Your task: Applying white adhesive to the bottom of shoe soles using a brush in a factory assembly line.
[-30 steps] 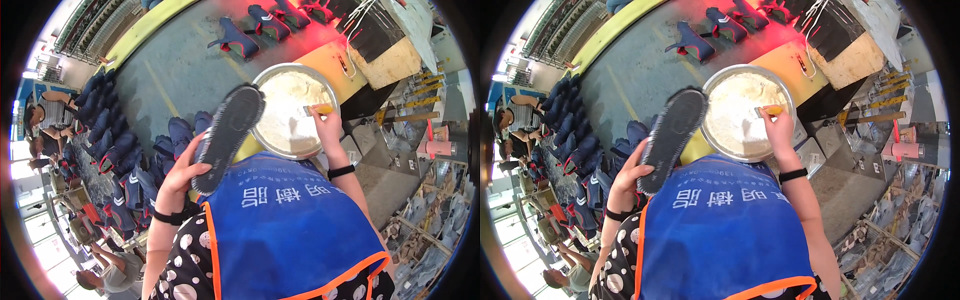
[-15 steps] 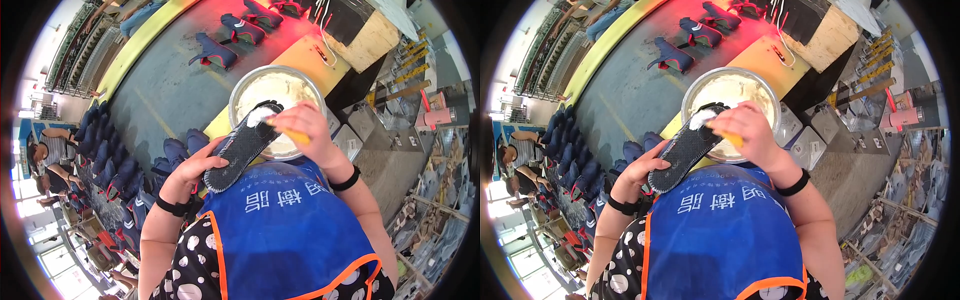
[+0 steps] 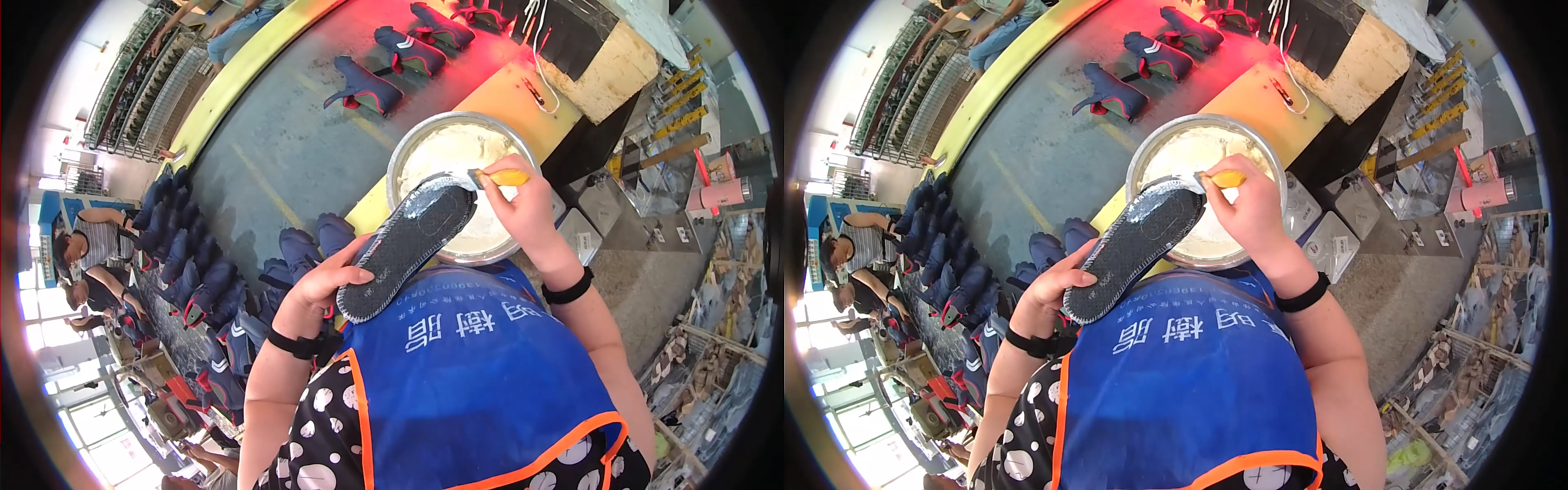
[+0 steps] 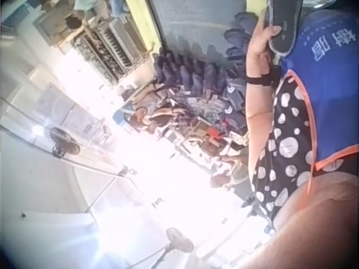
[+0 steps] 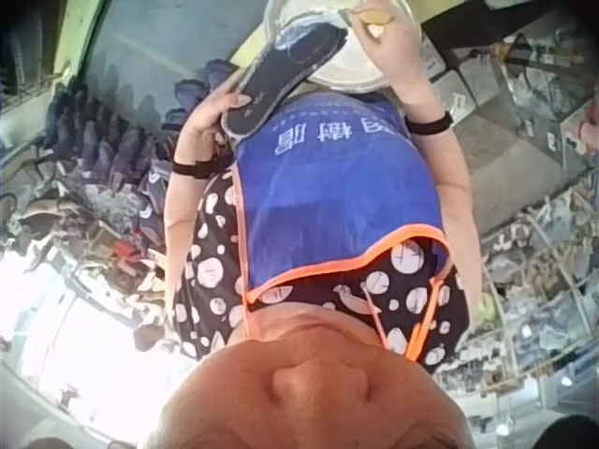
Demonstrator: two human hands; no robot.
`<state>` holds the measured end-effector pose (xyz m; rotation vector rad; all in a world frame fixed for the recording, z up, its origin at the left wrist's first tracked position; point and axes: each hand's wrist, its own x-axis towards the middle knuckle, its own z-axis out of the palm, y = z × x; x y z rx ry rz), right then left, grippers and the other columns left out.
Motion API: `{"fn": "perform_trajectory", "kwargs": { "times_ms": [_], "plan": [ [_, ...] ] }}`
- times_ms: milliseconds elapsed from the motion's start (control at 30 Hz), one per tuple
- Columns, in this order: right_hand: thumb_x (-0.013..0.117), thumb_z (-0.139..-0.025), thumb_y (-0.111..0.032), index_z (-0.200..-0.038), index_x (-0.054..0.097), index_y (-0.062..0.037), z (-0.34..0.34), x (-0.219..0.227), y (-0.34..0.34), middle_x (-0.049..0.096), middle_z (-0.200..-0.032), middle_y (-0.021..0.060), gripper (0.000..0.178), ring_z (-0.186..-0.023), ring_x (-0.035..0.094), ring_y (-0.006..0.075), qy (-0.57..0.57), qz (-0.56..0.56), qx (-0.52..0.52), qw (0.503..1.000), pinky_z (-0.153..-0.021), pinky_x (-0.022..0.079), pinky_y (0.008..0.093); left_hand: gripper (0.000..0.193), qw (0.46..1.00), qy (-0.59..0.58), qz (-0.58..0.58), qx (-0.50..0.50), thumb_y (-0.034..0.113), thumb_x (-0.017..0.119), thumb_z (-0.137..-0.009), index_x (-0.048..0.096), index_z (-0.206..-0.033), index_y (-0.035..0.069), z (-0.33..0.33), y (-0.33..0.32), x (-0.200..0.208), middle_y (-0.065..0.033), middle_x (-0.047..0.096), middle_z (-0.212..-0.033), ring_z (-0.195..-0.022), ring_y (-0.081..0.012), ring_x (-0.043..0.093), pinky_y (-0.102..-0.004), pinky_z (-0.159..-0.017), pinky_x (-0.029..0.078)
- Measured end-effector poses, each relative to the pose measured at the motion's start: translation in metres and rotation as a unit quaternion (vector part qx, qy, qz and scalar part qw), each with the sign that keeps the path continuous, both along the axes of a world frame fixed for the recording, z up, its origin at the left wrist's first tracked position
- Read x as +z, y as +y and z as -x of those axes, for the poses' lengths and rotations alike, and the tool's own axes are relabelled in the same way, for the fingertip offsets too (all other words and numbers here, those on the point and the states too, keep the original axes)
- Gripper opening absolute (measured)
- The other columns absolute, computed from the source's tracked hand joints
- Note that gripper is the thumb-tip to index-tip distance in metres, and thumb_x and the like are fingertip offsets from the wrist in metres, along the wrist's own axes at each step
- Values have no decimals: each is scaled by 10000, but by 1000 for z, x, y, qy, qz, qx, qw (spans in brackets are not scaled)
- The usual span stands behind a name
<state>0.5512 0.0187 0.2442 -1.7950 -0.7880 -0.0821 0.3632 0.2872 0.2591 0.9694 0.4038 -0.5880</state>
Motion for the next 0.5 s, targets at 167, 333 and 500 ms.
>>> {"fn": "perform_trajectory", "kwargs": {
  "times_ms": [167, 333, 500],
  "plan": [
    [702, -879, -30, -911, 628, -26, 5, 0, 12, 639, -809, 86, 81, -705, 646, 163, 38, -49, -37, 997, -597, 490, 287, 854, 999, -32, -37, 18, 123, 704, -741, 339, -1501, -11, 5, 4, -6, -149, 534, -1374, -1254, -227, 542, -328, -1068, 421],
    [695, -882, -50, -857, 592, -35, 4, -4, 9, 617, -724, 78, 107, -623, 632, 163, 78, 60, -111, 989, -573, 489, 288, 882, 996, -50, -51, 47, 115, 725, -716, 343, -1502, -5, 9, 2, -8, -147, 541, -1367, -1250, -234, 544, -339, -1081, 403],
    [712, -880, -111, -822, 541, -44, 3, 2, 25, 584, -645, 71, 193, -547, 590, 184, 3, -31, -119, 992, -531, 461, 309, 884, 993, -63, -88, 45, 111, 736, -709, 355, -1500, 5, 4, 1, -1, -136, 553, -1340, -1235, -234, 546, -340, -1078, 395]
  ]
}}
